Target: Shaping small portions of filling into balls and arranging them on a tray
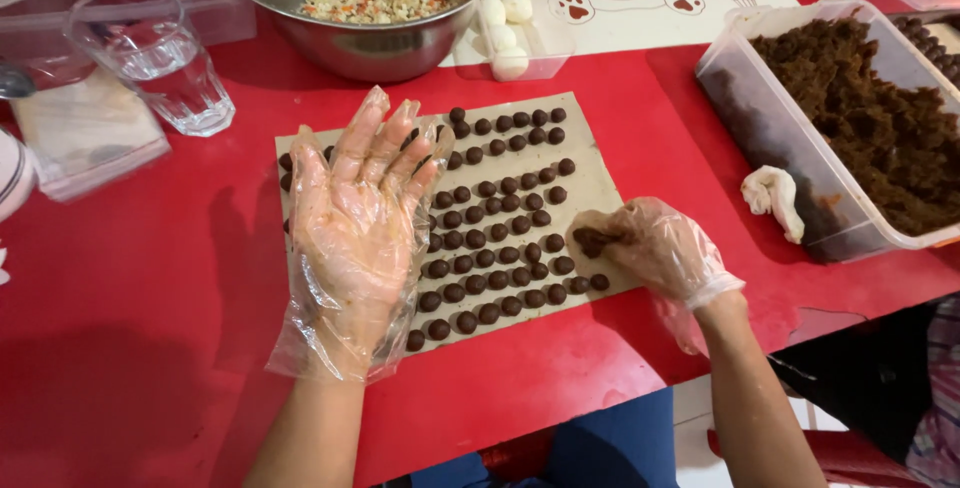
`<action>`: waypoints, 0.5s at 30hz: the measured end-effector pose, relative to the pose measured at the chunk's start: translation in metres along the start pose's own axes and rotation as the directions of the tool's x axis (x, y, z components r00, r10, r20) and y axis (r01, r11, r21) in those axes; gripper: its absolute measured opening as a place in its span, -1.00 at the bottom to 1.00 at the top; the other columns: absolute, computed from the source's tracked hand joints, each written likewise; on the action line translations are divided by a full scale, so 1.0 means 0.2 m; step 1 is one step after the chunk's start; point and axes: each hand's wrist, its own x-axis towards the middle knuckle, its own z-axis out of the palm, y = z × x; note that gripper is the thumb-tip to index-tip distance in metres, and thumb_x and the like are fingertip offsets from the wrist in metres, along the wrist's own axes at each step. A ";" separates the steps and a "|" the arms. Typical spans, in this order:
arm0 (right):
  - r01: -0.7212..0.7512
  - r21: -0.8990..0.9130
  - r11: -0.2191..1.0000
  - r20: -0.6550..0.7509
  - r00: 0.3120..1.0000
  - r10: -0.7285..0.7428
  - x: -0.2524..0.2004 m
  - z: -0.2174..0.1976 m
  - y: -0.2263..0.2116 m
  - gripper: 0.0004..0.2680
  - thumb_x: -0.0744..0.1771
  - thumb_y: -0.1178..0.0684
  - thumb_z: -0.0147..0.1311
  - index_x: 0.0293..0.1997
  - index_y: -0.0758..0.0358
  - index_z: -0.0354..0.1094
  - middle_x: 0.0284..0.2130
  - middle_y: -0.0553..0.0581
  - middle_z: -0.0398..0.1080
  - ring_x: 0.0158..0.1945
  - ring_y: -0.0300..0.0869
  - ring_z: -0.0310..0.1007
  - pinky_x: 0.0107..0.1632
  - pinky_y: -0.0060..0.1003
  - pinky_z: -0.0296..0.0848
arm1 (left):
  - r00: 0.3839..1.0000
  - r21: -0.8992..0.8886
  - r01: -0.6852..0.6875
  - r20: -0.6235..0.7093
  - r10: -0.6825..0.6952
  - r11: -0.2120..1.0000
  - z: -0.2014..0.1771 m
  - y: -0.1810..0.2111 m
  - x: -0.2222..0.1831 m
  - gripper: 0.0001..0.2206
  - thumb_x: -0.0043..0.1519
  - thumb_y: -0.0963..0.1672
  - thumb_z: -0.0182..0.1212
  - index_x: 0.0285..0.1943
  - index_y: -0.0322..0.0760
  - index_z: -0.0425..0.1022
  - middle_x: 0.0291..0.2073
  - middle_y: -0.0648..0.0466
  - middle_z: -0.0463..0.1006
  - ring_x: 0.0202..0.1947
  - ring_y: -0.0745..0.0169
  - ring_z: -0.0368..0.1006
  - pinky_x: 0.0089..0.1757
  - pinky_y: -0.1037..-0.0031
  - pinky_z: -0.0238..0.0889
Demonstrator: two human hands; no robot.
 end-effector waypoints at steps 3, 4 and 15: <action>0.161 0.047 0.986 0.002 0.987 -0.161 -0.04 -0.03 -0.02 -0.74 0.33 -0.09 0.11 0.13 -0.04 0.45 -0.09 0.08 0.51 -0.15 -0.13 0.61 -0.20 -0.28 0.69 | 1.000 -0.053 -0.011 0.028 0.012 0.999 -0.03 -0.01 0.02 -0.37 0.30 0.13 -0.15 0.40 -0.32 0.38 0.24 -0.22 0.51 0.18 -0.06 0.46 0.14 0.21 0.32; 0.230 0.064 0.971 -0.067 0.972 -0.226 -0.05 -0.04 -0.01 -0.75 0.32 -0.06 0.15 0.12 -0.07 0.46 -0.12 0.04 0.52 -0.17 -0.13 0.60 -0.23 -0.24 0.65 | 1.000 -0.068 -0.003 0.027 0.005 0.998 -0.04 -0.02 0.03 -0.38 0.32 0.13 -0.17 0.38 -0.33 0.41 0.21 -0.22 0.53 0.17 -0.06 0.48 0.13 0.21 0.32; 0.284 -0.066 0.956 -0.089 0.953 -0.289 0.03 0.07 0.15 -0.75 0.30 -0.08 0.10 0.09 -0.23 0.50 -0.12 -0.05 0.55 -0.08 -0.17 0.56 -0.09 -0.27 0.53 | 0.992 -0.168 -0.025 0.115 0.044 0.986 -0.11 -0.10 0.06 -0.38 0.40 0.13 -0.17 0.41 -0.41 0.39 0.10 -0.19 0.59 0.07 -0.05 0.54 0.08 0.24 0.37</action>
